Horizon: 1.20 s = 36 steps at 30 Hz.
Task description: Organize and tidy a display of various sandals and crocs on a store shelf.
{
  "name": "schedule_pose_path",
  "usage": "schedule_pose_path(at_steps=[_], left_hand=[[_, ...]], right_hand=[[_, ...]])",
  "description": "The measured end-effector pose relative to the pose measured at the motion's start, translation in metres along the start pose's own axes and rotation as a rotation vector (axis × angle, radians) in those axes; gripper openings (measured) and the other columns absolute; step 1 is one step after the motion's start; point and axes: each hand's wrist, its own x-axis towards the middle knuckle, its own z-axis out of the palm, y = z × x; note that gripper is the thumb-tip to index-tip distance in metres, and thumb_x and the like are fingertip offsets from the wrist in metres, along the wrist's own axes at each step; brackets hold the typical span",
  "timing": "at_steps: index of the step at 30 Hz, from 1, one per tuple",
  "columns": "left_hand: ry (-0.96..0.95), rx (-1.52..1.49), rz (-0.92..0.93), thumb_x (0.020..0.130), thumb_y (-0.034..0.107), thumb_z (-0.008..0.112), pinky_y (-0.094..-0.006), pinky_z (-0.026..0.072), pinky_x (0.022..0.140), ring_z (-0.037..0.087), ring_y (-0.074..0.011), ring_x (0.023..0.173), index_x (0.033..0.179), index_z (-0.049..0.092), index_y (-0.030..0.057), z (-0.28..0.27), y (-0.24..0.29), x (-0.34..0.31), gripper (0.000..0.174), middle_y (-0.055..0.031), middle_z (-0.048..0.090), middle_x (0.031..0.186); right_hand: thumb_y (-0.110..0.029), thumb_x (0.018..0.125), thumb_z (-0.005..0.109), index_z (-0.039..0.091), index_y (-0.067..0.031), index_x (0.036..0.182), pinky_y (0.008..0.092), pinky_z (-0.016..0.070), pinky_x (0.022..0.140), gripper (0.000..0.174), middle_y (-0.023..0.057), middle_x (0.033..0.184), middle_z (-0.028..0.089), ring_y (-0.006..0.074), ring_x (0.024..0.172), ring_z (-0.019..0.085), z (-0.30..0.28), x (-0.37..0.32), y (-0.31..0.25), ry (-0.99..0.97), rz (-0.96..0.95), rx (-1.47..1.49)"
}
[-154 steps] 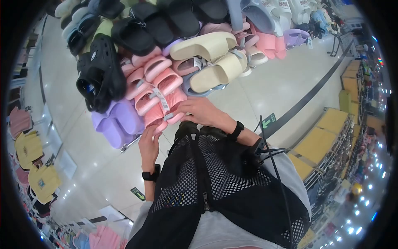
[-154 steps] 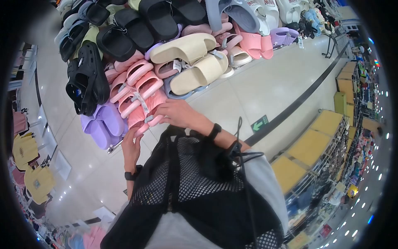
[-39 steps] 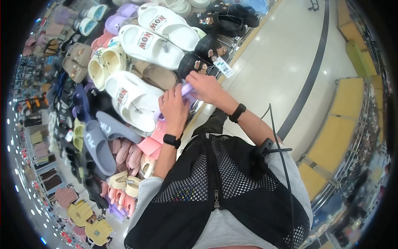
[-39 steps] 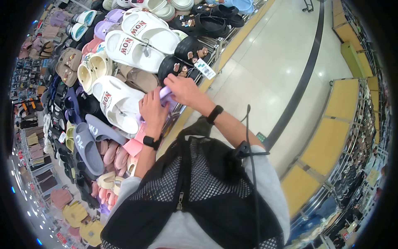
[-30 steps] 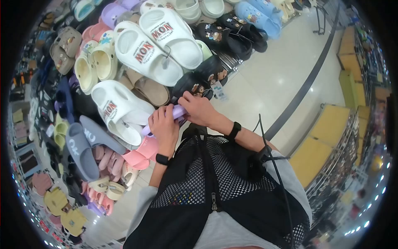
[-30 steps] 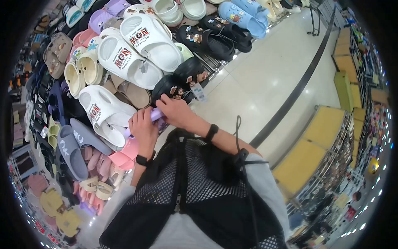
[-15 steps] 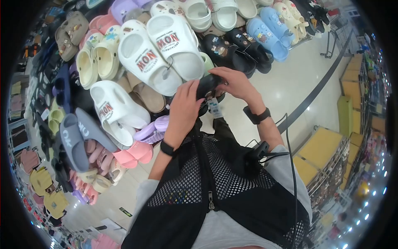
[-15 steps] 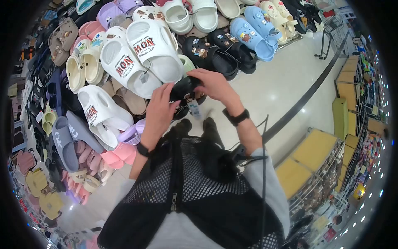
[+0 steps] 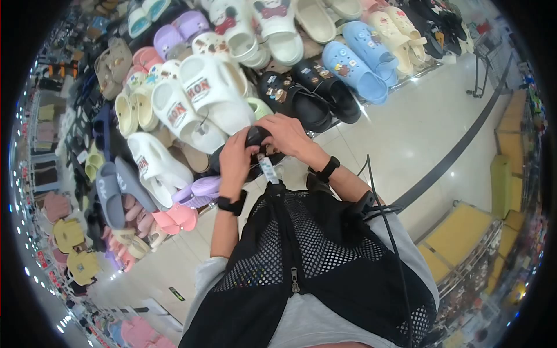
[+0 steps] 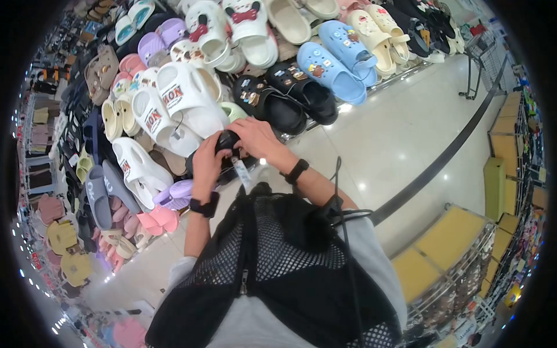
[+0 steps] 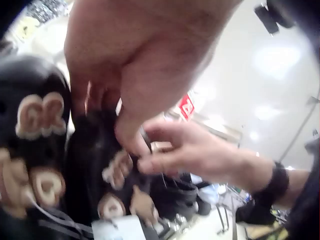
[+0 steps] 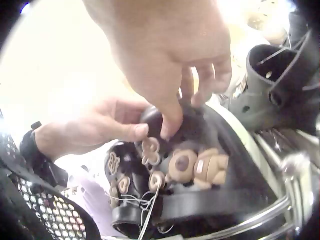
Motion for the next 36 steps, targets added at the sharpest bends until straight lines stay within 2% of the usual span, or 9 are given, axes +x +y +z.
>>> schedule_pose_path(at_steps=[5,6,7,11,15,27,32,34,36], left_hand=[[-0.168,-0.035,-0.014,0.079,0.012,0.08,-0.0435,0.0494,0.1,0.061,-0.0378,0.119,0.135,0.06,0.0051,-0.013,0.011,0.007,0.06,-0.0189,0.064,0.13],[-0.095,0.06,-0.004,0.079,0.01,0.079,-0.043,0.049,0.101,0.061,-0.0376,0.12,0.135,0.059,0.0052,-0.012,0.022,0.002,0.06,-0.0188,0.064,0.131],[-0.02,0.15,0.007,0.08,0.008,0.079,-0.0424,0.0486,0.102,0.061,-0.0373,0.121,0.136,0.059,0.0053,-0.01,0.036,-0.002,0.059,-0.0187,0.063,0.131],[0.176,0.096,0.042,0.084,0.006,0.076,-0.0422,0.0463,0.106,0.059,-0.0364,0.121,0.131,0.062,0.0058,0.009,0.08,-0.005,0.05,-0.0162,0.063,0.13],[0.138,0.073,0.176,0.087,0.008,0.074,-0.0417,0.0463,0.105,0.059,-0.0354,0.121,0.128,0.063,0.0049,0.037,0.123,0.013,0.043,-0.0156,0.063,0.129],[0.003,0.059,0.465,0.089,0.014,0.074,-0.043,0.0497,0.1,0.06,-0.0339,0.119,0.129,0.063,0.0063,0.09,0.229,0.107,0.042,-0.0113,0.064,0.129],[0.067,0.018,0.43,0.092,0.019,0.072,-0.0449,0.0484,0.099,0.059,-0.0383,0.117,0.13,0.061,0.0065,0.113,0.25,0.167,0.042,-0.0172,0.064,0.125],[0.068,-0.024,0.426,0.094,0.021,0.07,-0.046,0.0467,0.101,0.058,-0.0414,0.118,0.132,0.058,0.002,0.116,0.246,0.212,0.044,-0.0214,0.062,0.126],[0.097,-0.024,0.433,0.095,0.022,0.069,-0.0456,0.0464,0.102,0.058,-0.0418,0.119,0.132,0.058,0.0004,0.126,0.237,0.257,0.044,-0.0232,0.062,0.126]], right_hand=[[-0.022,0.082,0.079,0.066,-0.0105,0.118,0.0386,0.0555,0.085,0.041,0.0064,0.113,0.068,0.0287,0.105,0.067,-0.053,-0.035,0.027,-0.048,0.004,0.217],[-0.022,0.083,0.078,0.068,-0.0107,0.116,0.0377,0.0561,0.079,0.036,0.0073,0.108,0.071,0.0272,0.093,0.071,-0.067,-0.045,0.033,-0.109,0.114,0.263],[-0.022,0.083,0.078,0.068,-0.0107,0.116,0.0377,0.0561,0.079,0.036,0.0073,0.108,0.071,0.0272,0.093,0.071,-0.08,-0.058,0.044,-0.088,0.128,0.262],[-0.022,0.087,0.075,0.071,-0.0084,0.109,0.0348,0.0557,0.071,0.027,0.0078,0.097,0.076,0.0231,0.077,0.072,-0.138,-0.116,0.093,-0.051,0.407,0.379],[-0.024,0.091,0.073,0.072,-0.0058,0.108,0.0334,0.0555,0.07,0.025,0.0081,0.095,0.077,0.0211,0.073,0.071,-0.179,-0.161,0.13,0.127,0.64,0.367],[-0.03,0.091,0.075,0.069,-0.004,0.114,0.0344,0.0554,0.07,0.035,0.0088,0.096,0.076,0.0214,0.073,0.069,-0.22,-0.166,0.18,0.259,0.672,0.383],[-0.032,0.091,0.075,0.066,-0.003,0.119,0.0356,0.0552,0.074,0.041,0.0104,0.097,0.074,0.0227,0.077,0.068,-0.255,-0.143,0.209,0.173,0.677,0.312],[-0.031,0.092,0.075,0.064,-0.0015,0.122,0.0354,0.0554,0.075,0.043,0.0117,0.099,0.073,0.0224,0.077,0.067,-0.27,-0.126,0.229,0.135,0.655,0.266],[-0.036,0.092,0.075,0.066,-0.0012,0.118,0.038,0.0554,0.076,0.044,0.0142,0.1,0.073,0.0256,0.08,0.069,-0.278,-0.11,0.25,0.214,0.554,0.176]])
